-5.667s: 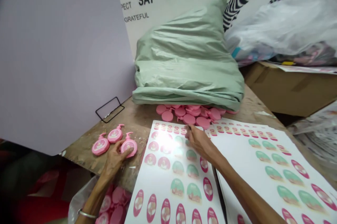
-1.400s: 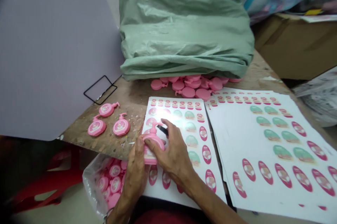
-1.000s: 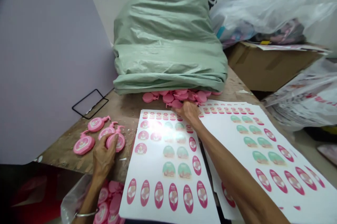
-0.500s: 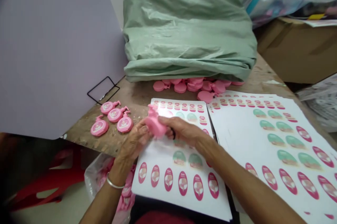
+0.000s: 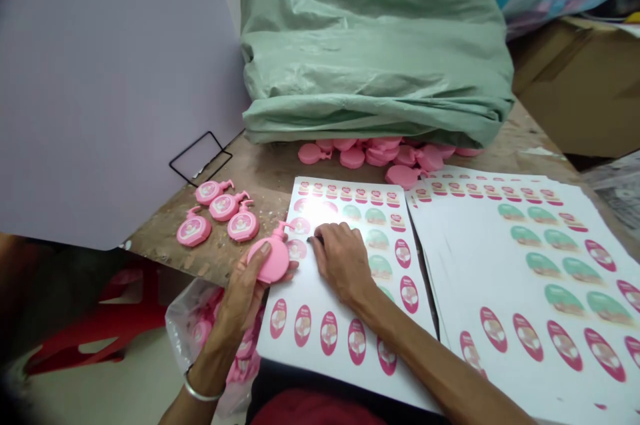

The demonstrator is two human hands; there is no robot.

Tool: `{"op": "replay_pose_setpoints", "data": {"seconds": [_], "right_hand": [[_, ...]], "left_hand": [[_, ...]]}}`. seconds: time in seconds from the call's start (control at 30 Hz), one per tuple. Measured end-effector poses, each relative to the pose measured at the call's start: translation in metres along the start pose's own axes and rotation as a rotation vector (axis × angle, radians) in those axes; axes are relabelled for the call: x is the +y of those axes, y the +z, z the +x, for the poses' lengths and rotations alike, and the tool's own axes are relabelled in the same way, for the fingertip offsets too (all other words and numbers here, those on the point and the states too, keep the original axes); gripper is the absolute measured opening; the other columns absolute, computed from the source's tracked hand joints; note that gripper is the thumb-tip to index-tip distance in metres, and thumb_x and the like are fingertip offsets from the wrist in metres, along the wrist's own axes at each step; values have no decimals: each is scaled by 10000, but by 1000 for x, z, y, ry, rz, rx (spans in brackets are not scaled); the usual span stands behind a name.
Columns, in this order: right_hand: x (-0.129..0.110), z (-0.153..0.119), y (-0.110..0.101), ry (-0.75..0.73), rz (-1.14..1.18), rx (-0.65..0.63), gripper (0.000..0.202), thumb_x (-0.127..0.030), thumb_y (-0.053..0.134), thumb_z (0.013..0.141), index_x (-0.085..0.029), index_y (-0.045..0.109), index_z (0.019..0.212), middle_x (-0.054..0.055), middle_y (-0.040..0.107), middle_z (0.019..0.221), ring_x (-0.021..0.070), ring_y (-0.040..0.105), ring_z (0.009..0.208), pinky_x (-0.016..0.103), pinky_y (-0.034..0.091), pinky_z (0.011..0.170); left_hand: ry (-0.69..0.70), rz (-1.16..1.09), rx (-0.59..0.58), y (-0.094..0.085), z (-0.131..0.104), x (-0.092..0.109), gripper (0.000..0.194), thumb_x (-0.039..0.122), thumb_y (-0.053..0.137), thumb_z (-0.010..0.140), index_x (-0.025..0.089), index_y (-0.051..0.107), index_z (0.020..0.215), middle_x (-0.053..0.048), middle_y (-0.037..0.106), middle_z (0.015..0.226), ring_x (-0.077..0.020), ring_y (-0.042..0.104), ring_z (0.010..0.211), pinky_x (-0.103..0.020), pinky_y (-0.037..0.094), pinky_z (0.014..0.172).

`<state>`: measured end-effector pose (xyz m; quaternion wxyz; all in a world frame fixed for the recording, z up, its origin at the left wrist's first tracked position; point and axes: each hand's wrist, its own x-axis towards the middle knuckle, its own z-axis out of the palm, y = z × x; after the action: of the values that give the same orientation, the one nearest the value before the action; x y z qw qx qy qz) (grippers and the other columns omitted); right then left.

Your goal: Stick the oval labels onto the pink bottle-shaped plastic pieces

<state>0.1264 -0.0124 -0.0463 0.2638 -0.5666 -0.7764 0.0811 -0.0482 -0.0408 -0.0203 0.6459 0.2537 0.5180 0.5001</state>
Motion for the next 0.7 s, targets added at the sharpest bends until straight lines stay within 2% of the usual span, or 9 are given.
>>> {"op": "replay_pose_setpoints", "data": {"seconds": [0.17, 0.33, 0.47, 0.6, 0.67, 0.7], "right_hand": [[0, -4, 5, -94, -104, 34, 196, -236, 450, 955, -172, 581, 825, 67, 623, 785, 195, 481, 750, 331, 316, 700], [1, -4, 5, -73, 18, 19, 170, -217, 472, 935, -182, 569, 799, 51, 614, 759, 184, 495, 733, 324, 331, 700], [-1, -1, 5, -25, 52, 20, 136, -292, 568, 890, -185, 562, 806, 47, 620, 753, 187, 502, 726, 318, 352, 686], [-7, -1, 4, -95, -5, 88, 148, -284, 569, 887, -186, 563, 777, 59, 634, 734, 196, 511, 717, 335, 360, 681], [-9, -2, 3, -98, 69, 114, 123, -270, 574, 875, -189, 562, 783, 58, 640, 748, 196, 529, 730, 341, 384, 694], [-10, -1, 2, -53, 139, 111, 115, -273, 589, 860, -193, 557, 784, 49, 632, 745, 188, 534, 722, 334, 400, 685]], "left_hand": [[12, 52, 21, 1, -2, -13, 535, 488, 657, 829, 140, 585, 1229, -124, 708, 1031, -237, 728, 832, -302, 612, 673], [30, 97, -19, -4, 3, -15, 494, 493, 630, 850, 163, 596, 1215, -104, 704, 1024, -224, 725, 838, -289, 601, 690], [20, 104, -33, -6, 4, -17, 500, 499, 626, 849, 174, 590, 1227, -100, 697, 1053, -219, 720, 845, -272, 595, 675], [34, 129, -23, -8, 5, -18, 493, 495, 618, 856, 180, 593, 1234, -100, 686, 1095, -214, 704, 891, -264, 593, 695], [40, 108, -27, -8, 4, -17, 492, 491, 622, 854, 173, 601, 1229, -106, 681, 1112, -217, 696, 913, -273, 594, 712], [39, 92, -30, -8, 4, -17, 490, 489, 628, 850, 169, 607, 1221, -109, 681, 1115, -219, 695, 915, -278, 595, 715]]}}
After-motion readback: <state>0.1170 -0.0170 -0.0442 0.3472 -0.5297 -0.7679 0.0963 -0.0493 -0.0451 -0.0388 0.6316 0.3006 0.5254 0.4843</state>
